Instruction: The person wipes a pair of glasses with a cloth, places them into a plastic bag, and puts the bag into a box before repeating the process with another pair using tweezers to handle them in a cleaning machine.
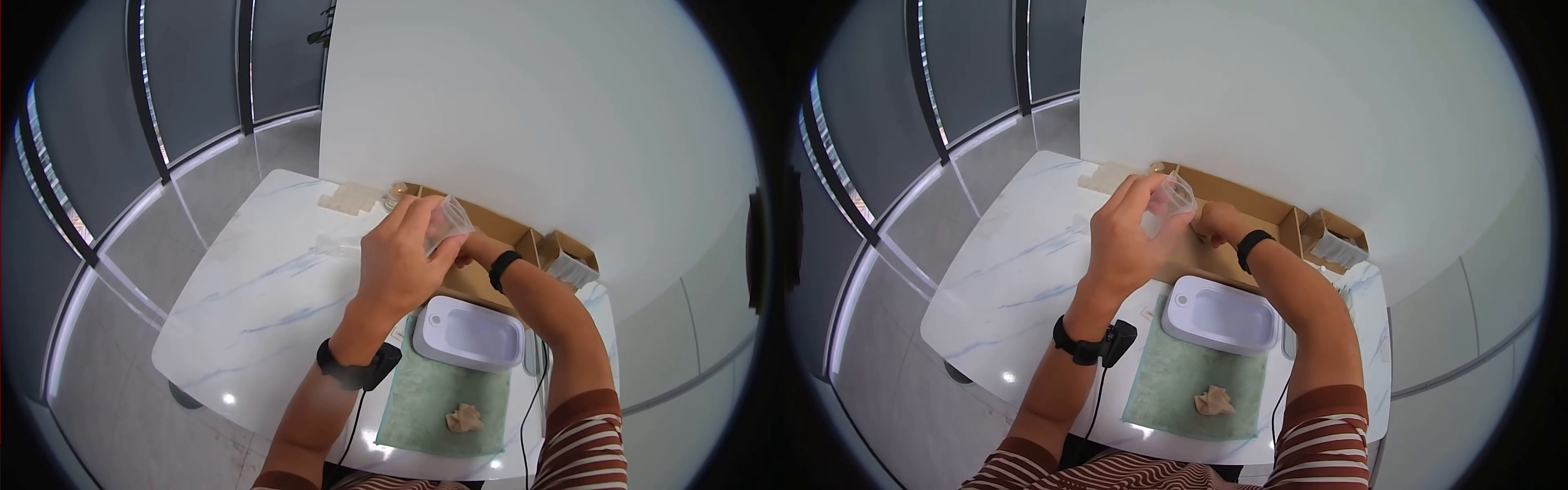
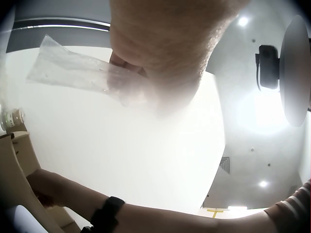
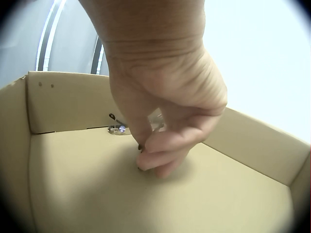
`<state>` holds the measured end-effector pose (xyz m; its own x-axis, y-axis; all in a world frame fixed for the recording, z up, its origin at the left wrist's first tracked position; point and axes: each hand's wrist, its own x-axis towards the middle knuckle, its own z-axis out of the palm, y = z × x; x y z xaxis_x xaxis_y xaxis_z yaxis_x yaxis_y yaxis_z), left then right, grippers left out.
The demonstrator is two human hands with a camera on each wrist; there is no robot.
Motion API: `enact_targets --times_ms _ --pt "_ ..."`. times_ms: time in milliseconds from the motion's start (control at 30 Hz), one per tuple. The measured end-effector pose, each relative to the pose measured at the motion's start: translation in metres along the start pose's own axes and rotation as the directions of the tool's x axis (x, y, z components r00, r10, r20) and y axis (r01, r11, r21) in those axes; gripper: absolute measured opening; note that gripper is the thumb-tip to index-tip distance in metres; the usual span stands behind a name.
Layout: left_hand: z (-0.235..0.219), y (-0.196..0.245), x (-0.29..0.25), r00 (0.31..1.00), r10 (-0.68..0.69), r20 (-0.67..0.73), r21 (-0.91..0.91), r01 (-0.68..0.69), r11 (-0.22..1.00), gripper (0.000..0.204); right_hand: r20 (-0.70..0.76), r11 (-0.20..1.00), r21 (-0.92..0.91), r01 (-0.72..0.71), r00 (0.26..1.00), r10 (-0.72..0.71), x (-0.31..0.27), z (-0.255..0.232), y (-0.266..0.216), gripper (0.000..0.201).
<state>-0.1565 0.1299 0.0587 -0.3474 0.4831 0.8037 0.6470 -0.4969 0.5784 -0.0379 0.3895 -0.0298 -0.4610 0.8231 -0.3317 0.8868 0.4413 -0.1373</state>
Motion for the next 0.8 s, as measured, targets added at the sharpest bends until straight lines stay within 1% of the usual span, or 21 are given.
enact_targets --times_ms 33,133,200,233,300,333,367,400,433,467,500,533,567,633,667,733,767,800 --pt "0.0 0.0 0.0 1.0 0.004 -0.001 -0.002 -0.004 1.0 0.037 -0.005 1.0 0.004 -0.005 1.0 0.005 -0.004 -0.003 0.01 0.03" --pt "0.002 -0.001 -0.001 1.0 0.003 0.011 -0.004 -0.003 1.0 0.038 -0.023 1.0 0.018 -0.023 0.999 0.023 -0.02 -0.009 0.014 0.029" --pt "0.003 0.001 -0.001 1.0 -0.017 0.023 -0.014 0.017 1.0 0.039 -0.089 0.994 0.01 -0.104 0.991 0.105 -0.059 -0.032 0.014 0.029" --pt "0.005 0.002 -0.002 1.0 -0.005 0.031 -0.029 0.006 1.0 0.039 -0.099 0.993 0.017 -0.119 0.988 0.12 -0.064 -0.036 0.025 0.029" --pt "0.007 0.001 -0.003 0.998 0.018 0.054 0.019 -0.019 1.0 0.04 -0.175 0.987 0.133 -0.09 0.978 0.113 -0.078 -0.048 0.044 0.026" --pt "0.008 0.003 -0.004 0.996 0.002 0.086 0.019 -0.003 1.0 0.04 -0.188 0.985 0.139 -0.102 0.974 0.127 -0.089 -0.05 0.054 0.026" --pt "0.01 0.004 -0.005 0.996 0.017 0.09 0.004 -0.017 1.0 0.04 -0.284 0.965 0.256 -0.05 0.951 0.125 -0.111 -0.053 0.057 0.024" --pt "0.011 0.005 -0.006 0.991 0.016 0.131 0.015 -0.018 1.0 0.04 -0.376 0.932 0.362 0.014 0.917 0.132 -0.133 -0.054 0.06 0.024" --pt "0.013 0.007 -0.008 0.985 0.015 0.171 0.026 -0.019 0.999 0.04 -0.388 0.93 0.369 0.007 0.91 0.146 -0.152 -0.051 0.064 0.024" --pt "0.015 0.009 -0.009 0.983 0.03 0.179 0.015 -0.033 0.999 0.04 -0.48 0.904 0.42 0.075 0.864 0.151 -0.17 -0.047 0.068 0.024" --pt "0.017 0.011 -0.011 0.968 0.018 0.25 0.022 -0.024 0.999 0.04 -0.566 0.875 0.462 0.148 0.808 0.163 -0.187 -0.042 0.072 0.024" --pt "0.019 0.013 -0.013 0.948 0.005 0.319 0.032 -0.016 0.999 0.04 -0.604 0.872 0.453 0.183 0.783 0.149 -0.203 -0.038 0.078 0.024" --pt "0.022 0.012 -0.015 0.944 0.02 0.328 0.027 -0.03 0.999 0.04 -0.611 0.868 0.462 0.183 0.775 0.162 -0.218 -0.032 0.082 0.024" --pt "0.028 0.009 -0.022 0.888 -0.008 0.46 0.098 -0.042 0.994 0.041 -0.59 0.671 0.676 0.306 0.77 0.243 -0.247 -0.016 0.086 0.022" --pt "0.031 0.009 -0.025 0.885 0.002 0.465 0.102 -0.055 0.993 0.041 -0.594 0.663 0.68 0.314 0.765 0.247 -0.259 -0.009 0.087 0.022" --pt "0.037 0.01 -0.031 0.868 0.002 0.496 0.096 -0.057 0.994 0.042 -0.583 0.521 0.753 0.402 0.775 0.244 -0.281 0.004 0.089 0.02" --pt "0.039 0.011 -0.032 0.865 0.006 0.501 0.103 -0.067 0.992 0.042 -0.585 0.511 0.756 0.409 0.773 0.246 -0.29 0.007 0.087 0.02" --pt "0.041 0.011 -0.033 0.855 0.023 0.518 0.105 -0.09 0.99 0.043 -0.567 0.469 0.78 0.414 0.785 0.249 -0.299 0.01 0.083 0.019"
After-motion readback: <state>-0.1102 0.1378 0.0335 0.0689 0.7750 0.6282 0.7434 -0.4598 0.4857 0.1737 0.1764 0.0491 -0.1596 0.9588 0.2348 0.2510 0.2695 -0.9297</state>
